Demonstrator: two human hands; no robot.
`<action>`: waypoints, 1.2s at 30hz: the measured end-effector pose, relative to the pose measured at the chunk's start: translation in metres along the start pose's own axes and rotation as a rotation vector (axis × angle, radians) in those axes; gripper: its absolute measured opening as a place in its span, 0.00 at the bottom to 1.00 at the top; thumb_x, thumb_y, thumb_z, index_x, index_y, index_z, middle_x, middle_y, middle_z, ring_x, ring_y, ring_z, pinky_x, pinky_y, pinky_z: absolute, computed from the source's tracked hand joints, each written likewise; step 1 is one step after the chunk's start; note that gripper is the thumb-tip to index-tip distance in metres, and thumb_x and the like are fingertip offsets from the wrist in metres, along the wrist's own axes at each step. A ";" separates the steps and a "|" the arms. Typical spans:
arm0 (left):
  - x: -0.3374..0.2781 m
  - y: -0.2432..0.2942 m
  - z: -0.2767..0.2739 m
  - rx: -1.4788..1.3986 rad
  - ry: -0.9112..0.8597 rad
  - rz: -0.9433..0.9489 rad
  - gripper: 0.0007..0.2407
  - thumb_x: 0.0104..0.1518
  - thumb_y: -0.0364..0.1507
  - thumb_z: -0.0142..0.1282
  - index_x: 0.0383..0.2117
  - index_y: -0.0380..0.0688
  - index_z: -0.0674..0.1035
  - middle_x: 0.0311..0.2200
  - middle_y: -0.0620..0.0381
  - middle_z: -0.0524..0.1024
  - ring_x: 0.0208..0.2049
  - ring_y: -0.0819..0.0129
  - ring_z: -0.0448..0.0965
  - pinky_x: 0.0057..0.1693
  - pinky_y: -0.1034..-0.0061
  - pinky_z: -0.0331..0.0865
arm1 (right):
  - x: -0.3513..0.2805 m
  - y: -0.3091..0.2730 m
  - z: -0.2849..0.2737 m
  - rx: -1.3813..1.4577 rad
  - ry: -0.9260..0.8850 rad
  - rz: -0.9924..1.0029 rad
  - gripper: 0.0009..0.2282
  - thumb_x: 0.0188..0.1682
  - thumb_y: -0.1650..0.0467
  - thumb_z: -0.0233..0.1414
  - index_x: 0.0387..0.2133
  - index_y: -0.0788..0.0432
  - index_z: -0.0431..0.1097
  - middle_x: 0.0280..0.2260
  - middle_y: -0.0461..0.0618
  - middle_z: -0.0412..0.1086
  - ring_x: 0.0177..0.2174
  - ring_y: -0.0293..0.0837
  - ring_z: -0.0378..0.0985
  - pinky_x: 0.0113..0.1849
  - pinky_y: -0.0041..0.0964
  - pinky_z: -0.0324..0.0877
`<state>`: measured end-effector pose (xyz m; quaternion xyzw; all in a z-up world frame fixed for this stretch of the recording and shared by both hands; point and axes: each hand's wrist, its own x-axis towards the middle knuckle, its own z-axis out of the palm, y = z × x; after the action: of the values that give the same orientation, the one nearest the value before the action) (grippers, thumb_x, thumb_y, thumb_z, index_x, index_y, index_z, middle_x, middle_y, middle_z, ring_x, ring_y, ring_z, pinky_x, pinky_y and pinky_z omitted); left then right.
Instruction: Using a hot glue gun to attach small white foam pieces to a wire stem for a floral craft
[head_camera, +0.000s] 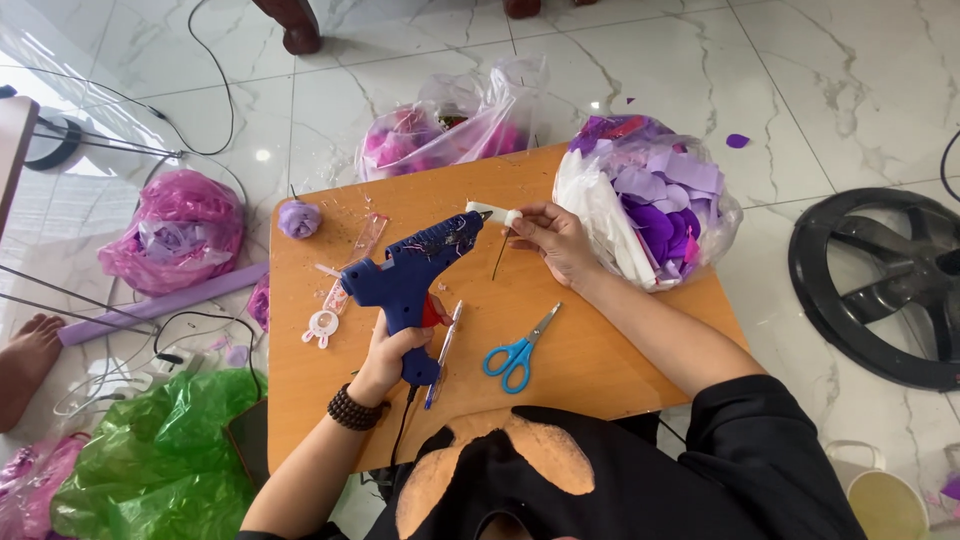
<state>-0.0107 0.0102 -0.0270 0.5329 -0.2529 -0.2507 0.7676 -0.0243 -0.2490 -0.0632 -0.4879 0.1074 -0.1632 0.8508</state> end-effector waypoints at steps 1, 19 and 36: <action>0.000 0.005 0.004 -0.002 0.000 -0.004 0.09 0.36 0.21 0.54 0.25 0.37 0.73 0.19 0.48 0.72 0.13 0.68 0.71 0.21 0.75 0.67 | -0.001 0.001 -0.001 -0.001 0.003 0.003 0.09 0.39 0.76 0.58 0.32 0.63 0.69 0.29 0.54 0.73 0.30 0.49 0.79 0.31 0.37 0.77; 0.001 0.008 0.008 0.054 0.008 -0.142 0.08 0.35 0.24 0.54 0.23 0.36 0.75 0.16 0.48 0.72 0.12 0.71 0.70 0.21 0.80 0.62 | 0.004 0.012 -0.008 -0.075 -0.139 -0.085 0.09 0.40 0.77 0.57 0.34 0.65 0.67 0.29 0.52 0.72 0.29 0.44 0.78 0.30 0.34 0.77; -0.002 -0.004 0.000 0.092 0.009 -0.139 0.09 0.36 0.24 0.55 0.24 0.37 0.74 0.18 0.46 0.73 0.12 0.71 0.68 0.22 0.79 0.61 | 0.002 0.005 -0.002 -0.094 -0.074 -0.139 0.08 0.38 0.78 0.59 0.31 0.64 0.69 0.25 0.47 0.70 0.27 0.35 0.74 0.28 0.26 0.72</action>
<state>-0.0124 0.0098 -0.0307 0.5851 -0.2232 -0.2890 0.7241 -0.0226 -0.2486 -0.0689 -0.5394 0.0495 -0.1985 0.8168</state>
